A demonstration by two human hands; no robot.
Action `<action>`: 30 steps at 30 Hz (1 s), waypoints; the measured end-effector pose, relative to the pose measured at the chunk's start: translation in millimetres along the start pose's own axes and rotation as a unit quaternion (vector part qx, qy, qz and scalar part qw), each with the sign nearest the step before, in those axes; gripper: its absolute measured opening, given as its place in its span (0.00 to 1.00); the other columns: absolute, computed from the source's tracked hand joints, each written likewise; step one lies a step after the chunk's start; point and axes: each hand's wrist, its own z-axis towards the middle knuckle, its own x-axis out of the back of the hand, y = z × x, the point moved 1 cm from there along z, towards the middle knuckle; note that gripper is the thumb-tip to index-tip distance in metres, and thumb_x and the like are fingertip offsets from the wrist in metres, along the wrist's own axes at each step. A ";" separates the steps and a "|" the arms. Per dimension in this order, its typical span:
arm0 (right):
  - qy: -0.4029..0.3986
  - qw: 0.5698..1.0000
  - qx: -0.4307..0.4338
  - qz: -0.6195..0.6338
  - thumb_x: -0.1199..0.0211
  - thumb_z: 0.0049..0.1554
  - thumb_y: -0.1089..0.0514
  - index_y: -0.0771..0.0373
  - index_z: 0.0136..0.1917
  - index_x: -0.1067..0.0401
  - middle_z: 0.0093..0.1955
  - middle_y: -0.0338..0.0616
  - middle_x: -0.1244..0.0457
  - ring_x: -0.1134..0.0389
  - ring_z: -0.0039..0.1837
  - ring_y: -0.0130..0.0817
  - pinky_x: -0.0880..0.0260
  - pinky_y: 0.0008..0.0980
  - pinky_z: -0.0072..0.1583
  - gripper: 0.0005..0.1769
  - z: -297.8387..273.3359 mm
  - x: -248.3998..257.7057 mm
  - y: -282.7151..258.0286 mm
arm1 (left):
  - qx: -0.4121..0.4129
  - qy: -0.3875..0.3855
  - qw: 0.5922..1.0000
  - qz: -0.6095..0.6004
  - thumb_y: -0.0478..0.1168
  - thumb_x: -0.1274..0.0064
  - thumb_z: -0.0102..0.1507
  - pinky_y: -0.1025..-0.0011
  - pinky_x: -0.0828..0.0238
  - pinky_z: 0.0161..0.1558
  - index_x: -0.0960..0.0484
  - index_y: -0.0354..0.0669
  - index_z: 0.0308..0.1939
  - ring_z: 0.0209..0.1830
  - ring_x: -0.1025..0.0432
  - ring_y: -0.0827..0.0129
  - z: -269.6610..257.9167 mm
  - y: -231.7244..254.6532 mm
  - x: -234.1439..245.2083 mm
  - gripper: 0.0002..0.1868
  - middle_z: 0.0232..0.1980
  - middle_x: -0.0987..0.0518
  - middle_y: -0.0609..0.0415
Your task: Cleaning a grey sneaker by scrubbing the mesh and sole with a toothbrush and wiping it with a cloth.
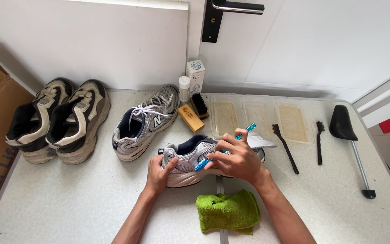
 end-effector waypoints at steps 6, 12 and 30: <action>-0.010 1.000 -0.011 0.006 0.30 0.57 0.49 0.49 0.41 0.23 0.37 0.34 0.39 0.38 0.40 0.31 0.46 0.42 0.53 0.06 -6.3 -6.9 3.8 | -0.007 0.006 1.000 0.007 0.65 0.42 0.58 0.65 0.35 0.33 0.30 0.36 0.15 0.22 0.36 0.58 0.5 -7.5 -0.9 0.35 0.18 0.35 0.36; 0.004 1.000 -0.025 0.018 0.30 0.58 0.51 0.48 0.44 0.22 0.39 0.34 0.38 0.38 0.40 0.32 0.44 0.40 0.53 0.02 -11.6 -5.7 5.0 | -0.007 0.007 1.000 0.009 0.66 0.42 0.57 0.63 0.34 0.34 0.29 0.35 0.16 0.23 0.34 0.55 -0.1 -6.8 -0.9 0.36 0.19 0.33 0.35; 0.013 0.999 0.005 0.035 0.37 0.61 0.52 0.46 0.43 0.22 0.36 0.33 0.39 0.38 0.38 0.31 0.43 0.39 0.53 0.05 -12.5 -6.9 5.1 | -0.026 0.020 0.999 0.023 0.66 0.40 0.57 0.62 0.34 0.35 0.30 0.34 0.17 0.24 0.34 0.47 -1.5 3.4 -3.0 0.37 0.21 0.34 0.31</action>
